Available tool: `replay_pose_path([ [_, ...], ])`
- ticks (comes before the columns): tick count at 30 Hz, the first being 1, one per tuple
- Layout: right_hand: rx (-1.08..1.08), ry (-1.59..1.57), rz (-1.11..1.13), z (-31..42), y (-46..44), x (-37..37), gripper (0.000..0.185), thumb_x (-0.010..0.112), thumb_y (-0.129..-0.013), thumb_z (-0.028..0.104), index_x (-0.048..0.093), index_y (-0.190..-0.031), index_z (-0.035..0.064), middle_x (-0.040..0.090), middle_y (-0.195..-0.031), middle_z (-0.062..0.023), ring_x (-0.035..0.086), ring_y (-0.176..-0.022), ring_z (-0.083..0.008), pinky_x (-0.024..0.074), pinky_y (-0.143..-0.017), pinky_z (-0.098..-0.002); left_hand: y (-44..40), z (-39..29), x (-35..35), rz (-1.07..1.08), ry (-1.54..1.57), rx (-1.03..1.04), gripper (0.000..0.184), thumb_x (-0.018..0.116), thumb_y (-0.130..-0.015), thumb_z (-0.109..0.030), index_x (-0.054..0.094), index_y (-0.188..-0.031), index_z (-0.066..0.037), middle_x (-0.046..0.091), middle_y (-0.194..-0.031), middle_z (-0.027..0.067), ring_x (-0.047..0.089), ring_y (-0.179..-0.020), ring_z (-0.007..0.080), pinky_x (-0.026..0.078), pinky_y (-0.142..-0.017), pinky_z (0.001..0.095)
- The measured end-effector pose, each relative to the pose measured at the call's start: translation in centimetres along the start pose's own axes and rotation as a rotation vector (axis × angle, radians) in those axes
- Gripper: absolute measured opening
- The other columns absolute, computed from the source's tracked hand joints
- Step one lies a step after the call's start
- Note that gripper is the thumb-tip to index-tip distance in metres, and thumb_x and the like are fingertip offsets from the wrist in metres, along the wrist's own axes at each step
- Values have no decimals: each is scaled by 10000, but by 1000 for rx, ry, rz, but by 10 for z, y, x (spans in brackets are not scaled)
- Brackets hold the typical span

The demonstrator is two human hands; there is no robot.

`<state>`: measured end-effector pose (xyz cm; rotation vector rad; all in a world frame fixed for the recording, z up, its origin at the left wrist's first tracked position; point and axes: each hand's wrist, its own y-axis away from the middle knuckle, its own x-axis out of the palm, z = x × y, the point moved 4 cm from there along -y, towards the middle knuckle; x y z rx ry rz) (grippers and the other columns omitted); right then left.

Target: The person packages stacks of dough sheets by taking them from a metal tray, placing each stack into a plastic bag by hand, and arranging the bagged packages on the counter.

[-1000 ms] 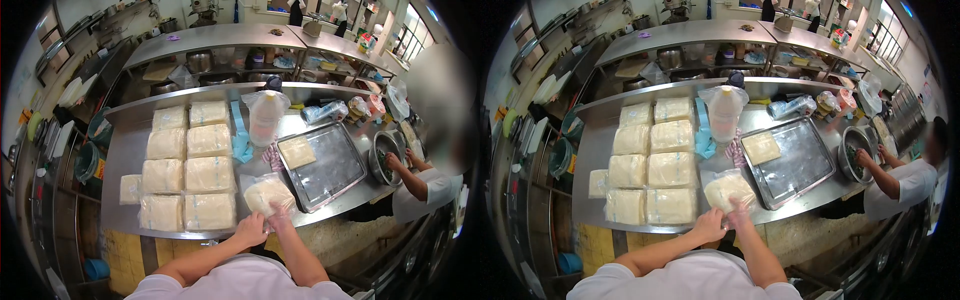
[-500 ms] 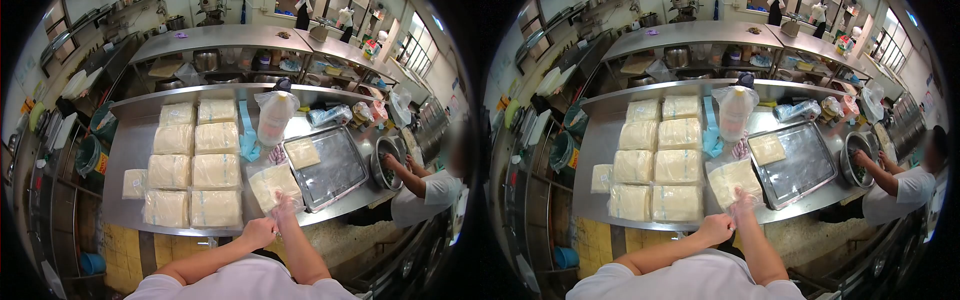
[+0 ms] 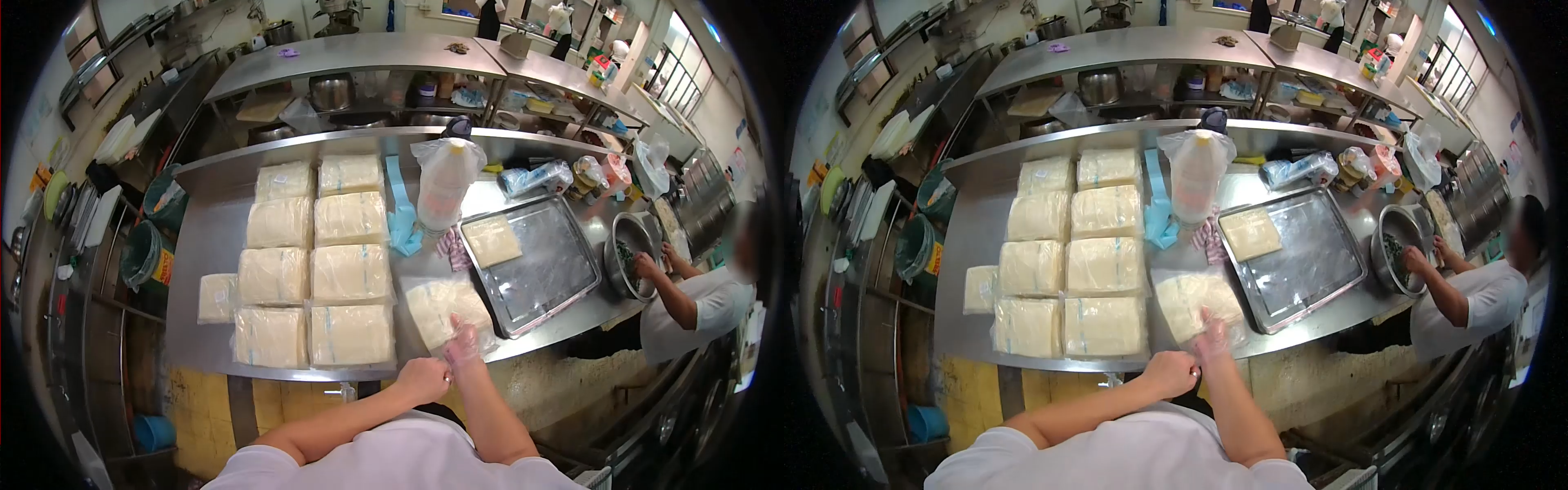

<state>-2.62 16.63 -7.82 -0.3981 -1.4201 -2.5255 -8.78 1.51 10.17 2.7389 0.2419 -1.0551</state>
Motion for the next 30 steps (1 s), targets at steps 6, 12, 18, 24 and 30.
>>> replay_pose_path([
  [6, 193, 189, -121, 23, 67, 35, 168, 549, -984, 373, 643, -965, 235, 328, -518, 17, 338, -384, -185, 236, -362, -381, -4, -4, 0, 8, 22, 55, 150, 634, -845, -207, 720, -799, -93, 721, -851, 139, 700, -811, 367, 563, -743, 484],
  [12, 61, 60, -16, 13, 45, 8, 300, 562, -1004, 304, 649, -1210, 105, 420, -545, -11, 370, -378, -169, 320, -356, -339, -5, -11, 1, 48, 28, 135, 167, 631, -867, -206, 708, -800, -74, 714, -840, 143, 695, -821, 358, 558, -740, 474],
  [18, -273, 215, 347, 28, 74, 10, 337, 597, -992, 267, 613, -1263, 68, 617, -1012, -100, 577, -629, -227, 482, -484, -366, -16, -1, -76, -529, 104, 90, 238, 702, -915, -255, 684, -961, -22, 700, -863, 174, 684, -806, 366, 537, -721, 459],
  [24, 24, -312, 463, 57, 169, 54, 448, 654, -967, 202, 542, -1360, 19, 627, -1339, -175, 673, -1076, -308, 618, -833, -433, -53, 69, -72, -142, 871, -349, 282, 639, -1030, -251, 662, -1062, 28, 666, -847, 86, 626, -681, 196, 538, -632, 370],
  [30, -543, 38, 404, 107, 203, 57, 527, 681, -905, 9, 522, -1407, 18, 609, -1332, -183, 622, -1238, -326, 554, -1027, -447, -32, 93, -54, -431, 1101, -593, 172, 599, -1045, -167, 671, -1063, -11, 623, -767, 22, 557, -578, 112, 486, -529, 291],
])
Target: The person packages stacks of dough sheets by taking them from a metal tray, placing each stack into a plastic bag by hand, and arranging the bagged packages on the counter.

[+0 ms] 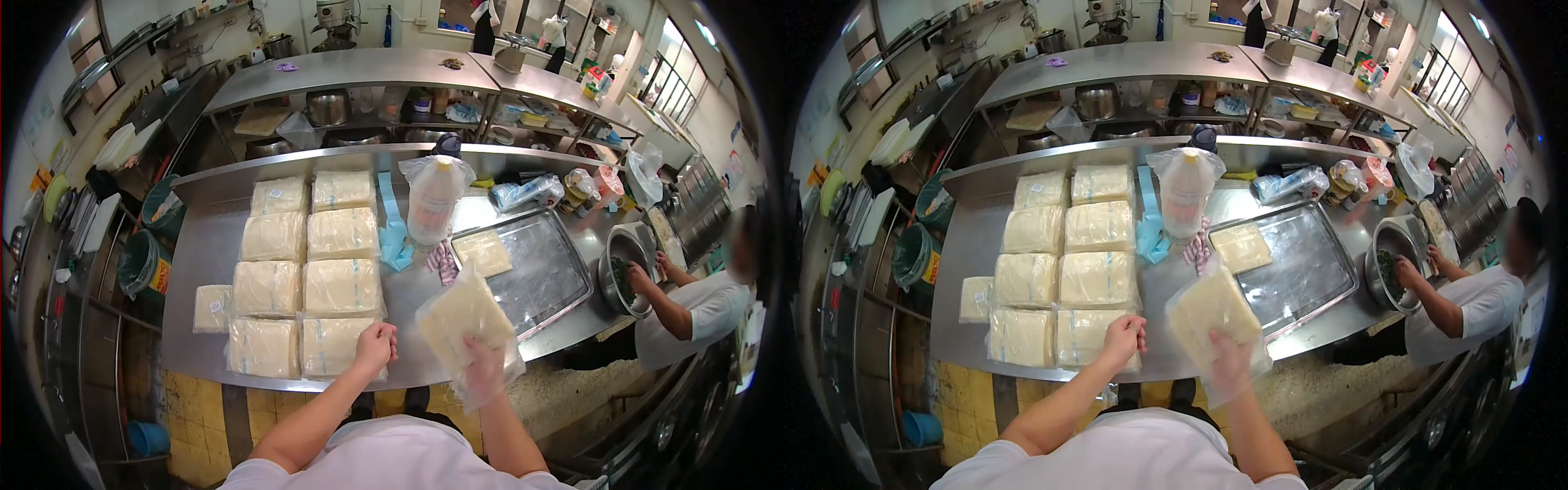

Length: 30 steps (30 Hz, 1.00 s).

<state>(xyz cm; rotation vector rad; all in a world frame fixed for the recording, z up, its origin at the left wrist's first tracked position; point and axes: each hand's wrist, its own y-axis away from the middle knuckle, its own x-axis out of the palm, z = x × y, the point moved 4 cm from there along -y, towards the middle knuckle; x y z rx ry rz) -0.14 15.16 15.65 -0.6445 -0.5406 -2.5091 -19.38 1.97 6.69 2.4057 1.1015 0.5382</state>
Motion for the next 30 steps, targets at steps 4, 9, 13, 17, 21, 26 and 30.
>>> replay_pose_path([
  [4, -931, 1355, 457, -33, -39, -7, 577, 656, -910, 145, 499, -1443, -9, 548, -1415, -260, 487, -1383, -427, 383, -1173, -525, 35, -20, 14, 54, -233, 308, 138, 609, -1025, -140, 655, -1062, -15, 624, -794, 43, 591, -645, 144, 520, -604, 301],
  [9, -528, 1874, 610, -118, -48, -33, 743, 622, -911, 319, 397, -1545, 5, 298, -1623, -301, 216, -1539, -475, 155, -1269, -535, 72, -9, 48, 222, -859, 740, 297, 715, -859, -95, 596, -1117, -9, 626, -974, 126, 657, -946, 299, 547, -848, 393],
  [13, -534, 1807, 717, -132, -57, -47, 772, 601, -928, 346, 343, -1578, 16, 253, -1659, -280, 186, -1550, -481, 146, -1270, -543, 65, 16, 60, 322, -1019, 713, 313, 701, -795, -60, 585, -1084, -33, 613, -1066, 172, 614, -1027, 387, 508, -909, 470],
  [17, -649, 1860, 681, -166, -87, -62, 717, 573, -960, 328, 353, -1573, 27, 289, -1656, -243, 223, -1546, -453, 181, -1259, -551, 46, 36, 59, 426, -921, 780, 171, 650, -791, 2, 597, -952, -20, 622, -926, 175, 621, -943, 397, 510, -825, 483],
  [21, -546, 1987, 625, -164, -115, -31, 659, 561, -980, 338, 389, -1567, 90, 295, -1665, -206, 239, -1551, -421, 214, -1236, -590, 66, 2, 72, 435, -713, 883, 120, 577, -782, 54, 584, -884, -8, 610, -854, 175, 608, -877, 405, 497, -773, 485],
  [26, -555, 2030, 583, -179, -110, -47, 610, 517, -1014, 393, 427, -1563, 142, 336, -1656, -157, 284, -1524, -438, 262, -1194, -636, 63, -5, 70, 333, -681, 871, 119, 541, -787, 60, 573, -880, -8, 605, -857, 183, 592, -846, 411, 482, -747, 472],
  [30, -845, 2019, 689, -183, -92, -49, 630, 556, -1005, 389, 415, -1564, 134, 331, -1659, -128, 290, -1508, -475, 265, -1165, -691, 66, 0, 63, 338, -669, 810, 117, 539, -787, 59, 572, -872, -14, 607, -860, 183, 592, -849, 415, 479, -745, 473],
])
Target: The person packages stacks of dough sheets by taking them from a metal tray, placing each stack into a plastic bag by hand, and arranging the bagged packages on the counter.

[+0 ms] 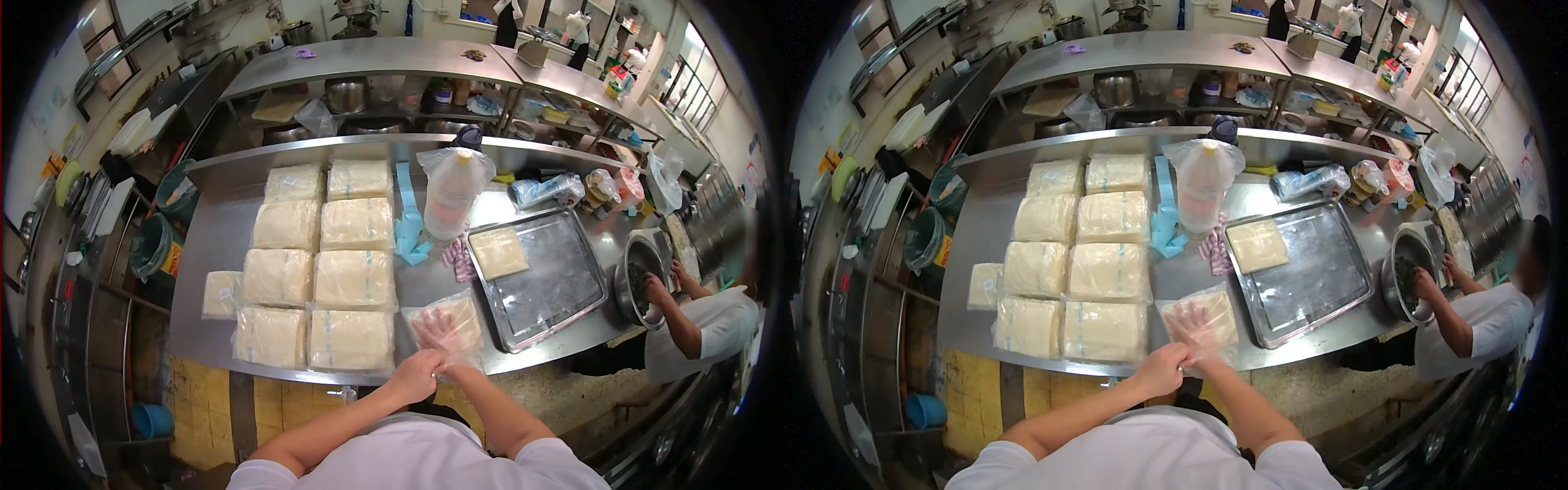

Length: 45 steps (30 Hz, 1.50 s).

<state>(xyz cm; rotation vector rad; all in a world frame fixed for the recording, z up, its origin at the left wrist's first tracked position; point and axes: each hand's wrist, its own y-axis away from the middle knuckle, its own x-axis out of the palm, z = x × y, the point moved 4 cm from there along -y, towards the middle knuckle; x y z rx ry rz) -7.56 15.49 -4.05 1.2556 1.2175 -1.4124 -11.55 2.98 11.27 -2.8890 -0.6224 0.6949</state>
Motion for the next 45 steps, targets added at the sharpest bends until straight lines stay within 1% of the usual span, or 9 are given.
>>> replay_pose_path([
  [7, 113, -211, 32, -14, -17, -25, 674, 515, -1021, 434, 366, -1590, 104, 300, -1675, -114, 247, -1541, -419, 211, -1203, -674, 5, 4, 5, -10, 21, -57, 76, 558, -822, 37, 575, -883, -6, 623, -877, 191, 595, -864, 422, 478, -751, 486],
  [10, 294, 179, -29, 3, 19, -13, 758, 484, -1016, 531, 362, -1587, 49, 287, -1675, -178, 218, -1561, -385, 145, -1250, -599, 6, 9, 4, -22, -6, -84, 55, 556, -848, 28, 581, -886, -4, 626, -882, 193, 599, -869, 425, 481, -754, 487],
  [16, 637, -184, -5, -20, -6, -75, 978, 510, -942, 671, 293, -1599, -20, 150, -1698, -258, 99, -1578, -423, 52, -1270, -562, 17, 11, 11, 64, 34, -70, 42, 592, -909, -35, 623, -923, -9, 652, -913, 185, 626, -875, 399, 503, -761, 469],
  [26, 414, -38, -96, 8, 16, -23, 939, 521, -947, 663, 301, -1603, 27, 208, -1681, -245, 142, -1561, -466, 135, -1225, -654, 9, 14, -5, -47, -2, -131, 189, 658, -944, -134, 689, -1092, -20, 695, -1010, 171, 673, -928, 332, 542, -826, 408],
  [34, 388, -347, -139, 22, 37, -44, 750, 558, -964, 448, 404, -1547, 2, 288, -1634, -305, 222, -1533, -495, 141, -1207, -682, -9, 40, 3, -84, -156, -60, 345, 645, -933, -141, 615, -1236, 22, 644, -1236, 226, 593, -1182, 407, 482, -1017, 472],
  [39, 408, -293, 77, 49, 107, -84, 568, 687, -862, 219, 544, -1366, 1, 545, -1382, -285, 463, -1349, -475, 363, -1101, -628, 2, 29, 4, -11, -272, -71, 409, 719, -868, -190, 617, -1196, 31, 598, -1297, 231, 558, -1218, 425, 473, -1037, 482],
  [42, 587, -531, -68, 28, 120, -121, 501, 726, -801, 103, 583, -1270, 1, 607, -1180, -211, 578, -1137, -421, 488, -952, -520, 8, 16, 3, -5, -379, -76, 427, 737, -834, -178, 625, -1195, 20, 596, -1260, 227, 566, -1197, 416, 477, -1034, 482],
  [43, 554, -336, -370, 23, 104, -163, 468, 713, -785, 39, 617, -1243, 30, 627, -1043, -161, 621, -984, -377, 522, -826, -471, 9, 23, 7, 33, -428, -105, 420, 733, -830, -172, 630, -1191, 16, 601, -1238, 225, 576, -1183, 408, 486, -1021, 483],
  [45, 421, -278, -292, -6, 87, -158, 475, 740, -763, 67, 642, -1228, 56, 639, -1032, -180, 628, -986, -386, 536, -812, -473, 10, 42, 16, 104, -530, -163, 408, 726, -821, -159, 639, -1184, 7, 611, -1195, 220, 596, -1156, 392, 503, -996, 484],
])
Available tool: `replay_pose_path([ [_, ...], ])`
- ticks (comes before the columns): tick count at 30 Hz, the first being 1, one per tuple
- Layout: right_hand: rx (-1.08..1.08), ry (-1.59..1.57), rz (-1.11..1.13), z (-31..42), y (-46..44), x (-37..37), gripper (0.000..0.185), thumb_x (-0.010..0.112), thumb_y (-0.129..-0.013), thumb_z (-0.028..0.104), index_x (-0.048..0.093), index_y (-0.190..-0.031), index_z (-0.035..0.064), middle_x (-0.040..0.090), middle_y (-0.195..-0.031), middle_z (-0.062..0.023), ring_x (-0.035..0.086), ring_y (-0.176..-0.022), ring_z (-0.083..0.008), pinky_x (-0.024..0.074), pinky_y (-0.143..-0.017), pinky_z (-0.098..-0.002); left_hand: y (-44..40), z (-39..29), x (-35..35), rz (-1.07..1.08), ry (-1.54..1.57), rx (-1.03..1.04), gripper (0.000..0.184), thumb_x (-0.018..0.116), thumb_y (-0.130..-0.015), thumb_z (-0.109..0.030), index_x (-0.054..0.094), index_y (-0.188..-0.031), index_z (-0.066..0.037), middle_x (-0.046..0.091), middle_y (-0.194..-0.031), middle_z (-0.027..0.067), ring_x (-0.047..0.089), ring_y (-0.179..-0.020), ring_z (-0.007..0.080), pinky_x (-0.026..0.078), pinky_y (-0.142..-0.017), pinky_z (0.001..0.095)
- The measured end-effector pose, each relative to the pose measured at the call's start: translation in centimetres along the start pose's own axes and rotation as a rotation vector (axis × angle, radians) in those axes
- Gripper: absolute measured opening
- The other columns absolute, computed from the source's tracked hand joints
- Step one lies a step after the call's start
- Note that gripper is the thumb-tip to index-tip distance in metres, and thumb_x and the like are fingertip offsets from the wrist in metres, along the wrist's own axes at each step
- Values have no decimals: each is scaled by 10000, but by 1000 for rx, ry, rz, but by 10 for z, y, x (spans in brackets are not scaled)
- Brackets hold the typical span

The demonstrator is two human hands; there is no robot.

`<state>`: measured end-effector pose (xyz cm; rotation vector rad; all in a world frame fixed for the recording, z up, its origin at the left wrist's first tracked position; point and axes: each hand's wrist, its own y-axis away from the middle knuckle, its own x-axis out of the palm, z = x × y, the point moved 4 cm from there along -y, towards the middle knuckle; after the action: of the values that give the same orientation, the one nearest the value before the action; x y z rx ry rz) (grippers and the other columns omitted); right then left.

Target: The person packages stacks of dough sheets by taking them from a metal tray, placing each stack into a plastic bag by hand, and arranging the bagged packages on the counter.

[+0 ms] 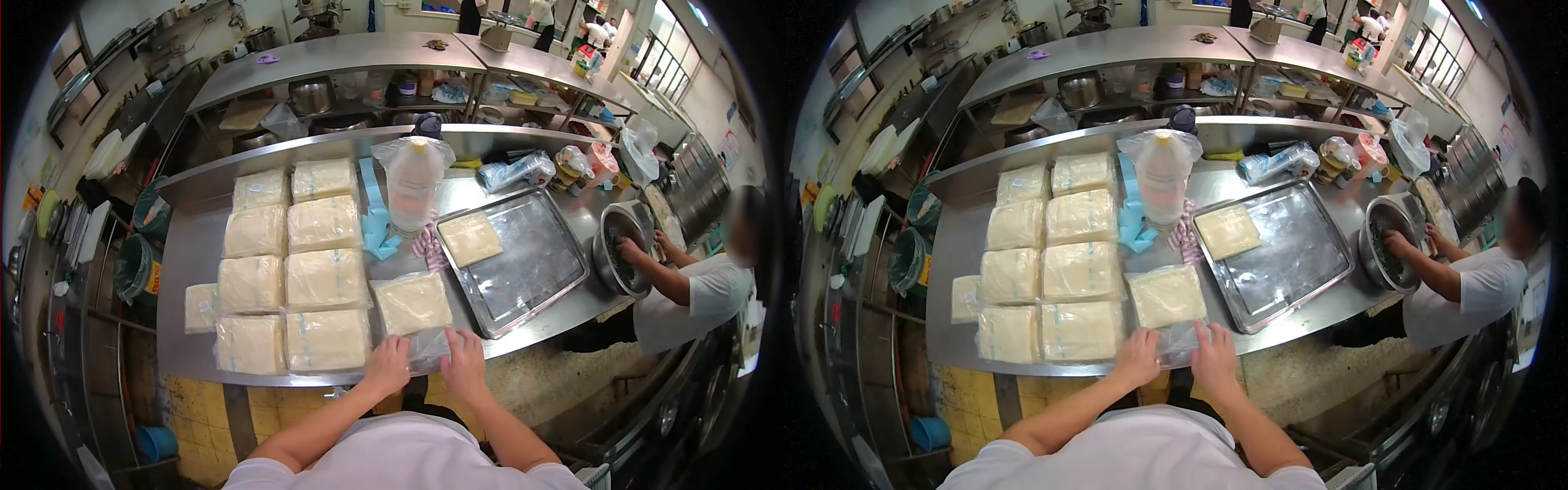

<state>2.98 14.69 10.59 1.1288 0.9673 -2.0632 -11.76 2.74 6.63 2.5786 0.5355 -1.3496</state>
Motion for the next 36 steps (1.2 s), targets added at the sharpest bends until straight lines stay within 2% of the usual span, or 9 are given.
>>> replay_pose_path([
  [6, 46, 137, 580, -54, -3, 23, 362, 664, -788, 66, 719, -1145, 74, 663, -1055, -182, 637, -1031, -352, 553, -866, -460, -12, -21, -13, 778, -219, -199, 365, 604, -865, -106, 645, -1205, 21, 655, -1212, 243, 609, -1208, 366, 512, -1021, 435],
  [12, -148, -85, 252, -22, -98, 65, 528, 626, -887, 152, 546, -1393, 24, 603, -1370, -219, 582, -1232, -424, 505, -1026, -466, -88, 1, 12, 23, -219, -9, 648, 605, -926, -238, 442, -1467, 79, 417, -1557, 280, 400, -1449, 419, 332, -1197, 517],
  [19, 151, -171, 317, -56, -81, 82, 524, 620, -944, 181, 471, -1396, -38, 567, -1359, -278, 536, -1271, -449, 467, -1016, -532, -60, 13, 29, -151, -83, -312, 763, 668, -936, -238, 315, -1503, 130, 304, -1581, 327, 370, -1425, 487, 331, -1180, 504],
  [22, 257, -119, 234, -71, -23, 68, 413, 626, -951, 189, 537, -1276, -50, 624, -1130, -281, 623, -1064, -443, 513, -891, -525, -5, 3, 42, -325, 252, -621, 631, 727, -924, -243, 482, -1389, 108, 490, -1439, 335, 523, -1305, 433, 441, -1063, 485],
  [25, 566, -267, 374, -96, 7, 77, 296, 628, -947, 163, 597, -1143, -57, 644, -896, -219, 680, -850, -365, 551, -757, -495, 16, 23, 72, -252, 638, -902, 425, 758, -926, -302, 661, -1116, 65, 705, -1035, 248, 703, -930, 328, 551, -781, 438],
  [26, 710, -395, 509, -104, 13, 84, 254, 630, -942, 149, 612, -1094, -54, 636, -833, -191, 682, -792, -331, 555, -718, -482, 21, 27, 80, -142, 793, -944, 365, 775, -925, -324, 689, -865, 25, 658, -667, 119, 641, -567, 237, 507, -528, 380],
  [29, 933, -743, 738, -103, 14, 71, 166, 622, -939, 126, 637, -997, -30, 616, -737, -124, 683, -697, -251, 555, -635, -448, 29, 41, 84, -88, 856, -923, 350, 766, -926, -284, 664, -771, 13, 605, -586, 67, 573, -462, 198, 450, -444, 350],
  [33, 1119, -1412, 769, -100, 12, 58, 129, 575, -970, 115, 621, -968, -5, 646, -817, -123, 710, -821, -265, 587, -720, -434, 44, 20, 64, -212, 1610, -1090, 206, 652, -990, -170, 656, -877, 2, 711, -970, 136, 711, -886, 215, 602, -771, 360],
  [36, 1223, -1787, 538, -87, -10, 56, 244, 549, -1006, 158, 603, -1134, -43, 684, -1054, -187, 708, -906, -316, 601, -811, -417, 30, -4, 56, -79, 2322, -492, 192, 612, -1013, -160, 663, -965, 19, 679, -1249, 184, 651, -1203, 255, 541, -1030, 407],
])
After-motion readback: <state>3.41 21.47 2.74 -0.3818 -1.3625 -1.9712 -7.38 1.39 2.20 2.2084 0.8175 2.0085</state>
